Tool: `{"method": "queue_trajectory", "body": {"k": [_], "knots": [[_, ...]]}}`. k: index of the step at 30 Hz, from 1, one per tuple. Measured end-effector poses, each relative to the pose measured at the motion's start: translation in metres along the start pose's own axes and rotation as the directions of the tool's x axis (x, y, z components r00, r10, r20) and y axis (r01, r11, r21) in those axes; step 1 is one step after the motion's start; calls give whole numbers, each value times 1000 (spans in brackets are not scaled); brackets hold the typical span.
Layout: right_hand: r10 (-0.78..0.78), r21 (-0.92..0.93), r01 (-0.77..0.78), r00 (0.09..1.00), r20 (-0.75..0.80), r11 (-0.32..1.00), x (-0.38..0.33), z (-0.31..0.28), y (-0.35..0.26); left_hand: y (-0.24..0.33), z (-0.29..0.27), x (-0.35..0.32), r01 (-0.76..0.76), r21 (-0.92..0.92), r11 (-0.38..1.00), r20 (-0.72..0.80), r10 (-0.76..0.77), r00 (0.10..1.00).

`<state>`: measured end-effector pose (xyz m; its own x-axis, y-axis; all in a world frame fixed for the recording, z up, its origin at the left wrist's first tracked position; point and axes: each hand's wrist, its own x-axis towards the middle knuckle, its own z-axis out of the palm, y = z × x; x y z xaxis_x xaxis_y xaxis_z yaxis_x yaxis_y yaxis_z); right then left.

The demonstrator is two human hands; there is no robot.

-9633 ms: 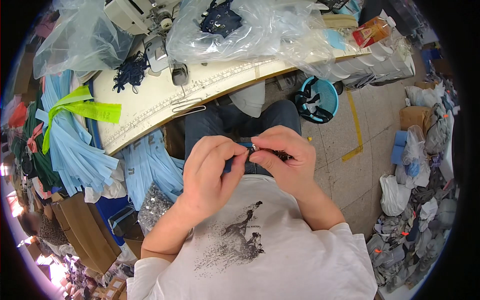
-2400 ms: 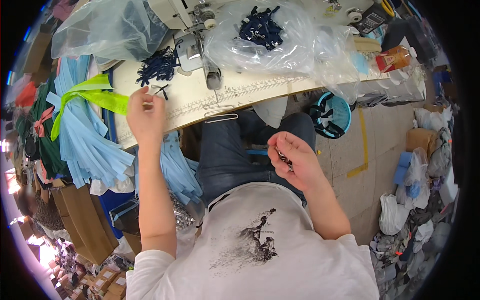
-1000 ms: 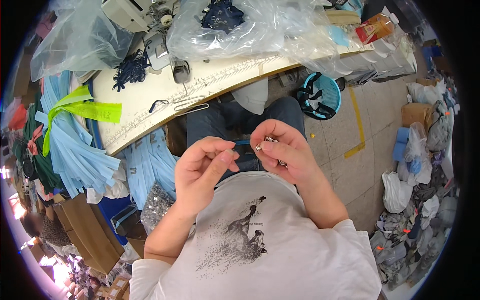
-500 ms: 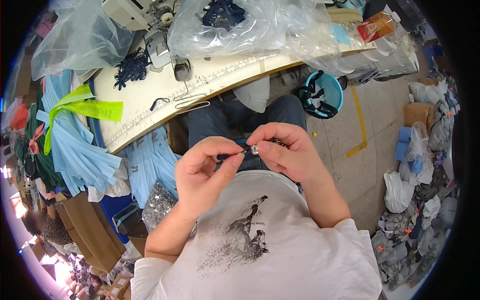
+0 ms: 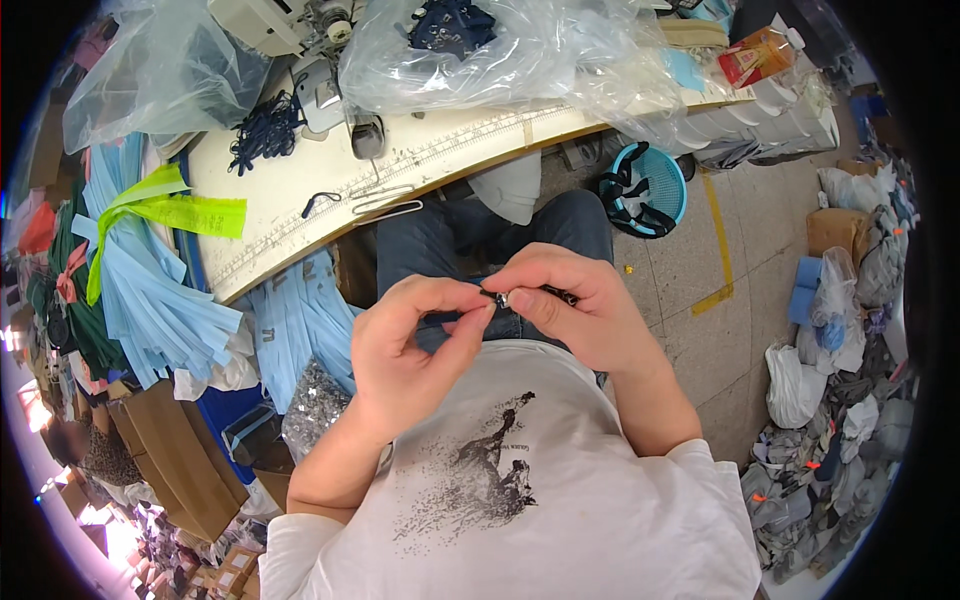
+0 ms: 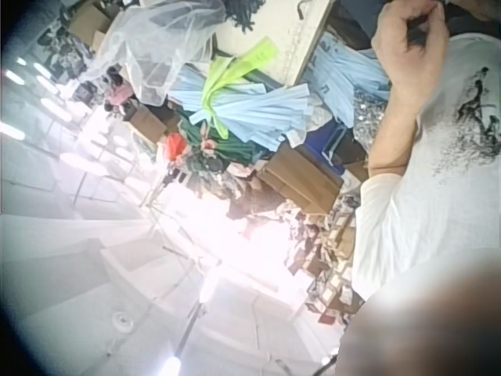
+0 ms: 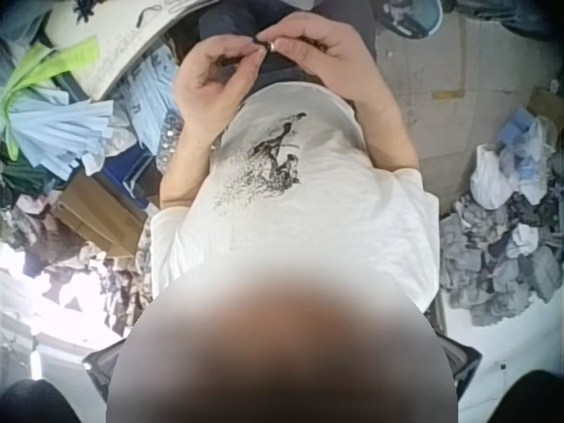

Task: Assembling small strap components by threading cords through metal buckles.

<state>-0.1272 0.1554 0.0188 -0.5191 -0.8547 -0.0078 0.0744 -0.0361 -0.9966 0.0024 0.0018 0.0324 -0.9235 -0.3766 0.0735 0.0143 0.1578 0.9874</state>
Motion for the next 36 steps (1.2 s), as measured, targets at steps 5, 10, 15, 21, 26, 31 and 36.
{"method": "queue_trajectory", "body": {"k": [5, 10, 15, 21, 26, 31, 36], "knots": [[-14, -42, 13, 1000, -27, 999, 1, 2, -1, 3, 3, 3, -64, 169, 984, -64, 76, 995], [110, 48, -107, 992, -63, 993, -2, 3, -2, 10, 2, 8, -118, 273, 955, -27, 130, 991], [-108, -221, 99, 994, -27, 970, 4, -1, 0, 6, 5, 10, -263, 360, 895, -16, 288, 958], [-101, -207, 88, 993, -53, 974, 3, -2, 1, 7, 6, 6, -191, 381, 905, -64, 232, 971], [-108, -181, 94, 992, -68, 979, 2, 2, 3, 9, 5, 9, -253, 417, 873, -49, 300, 953], [66, 68, -57, 987, -144, 996, -1, 10, 0, 4, 4, 10, -295, 453, 842, -34, 347, 937], [245, 422, -202, 968, -50, 884, -5, 5, 7, -3, 8, 13, -331, 366, 870, -38, 369, 928]]}}
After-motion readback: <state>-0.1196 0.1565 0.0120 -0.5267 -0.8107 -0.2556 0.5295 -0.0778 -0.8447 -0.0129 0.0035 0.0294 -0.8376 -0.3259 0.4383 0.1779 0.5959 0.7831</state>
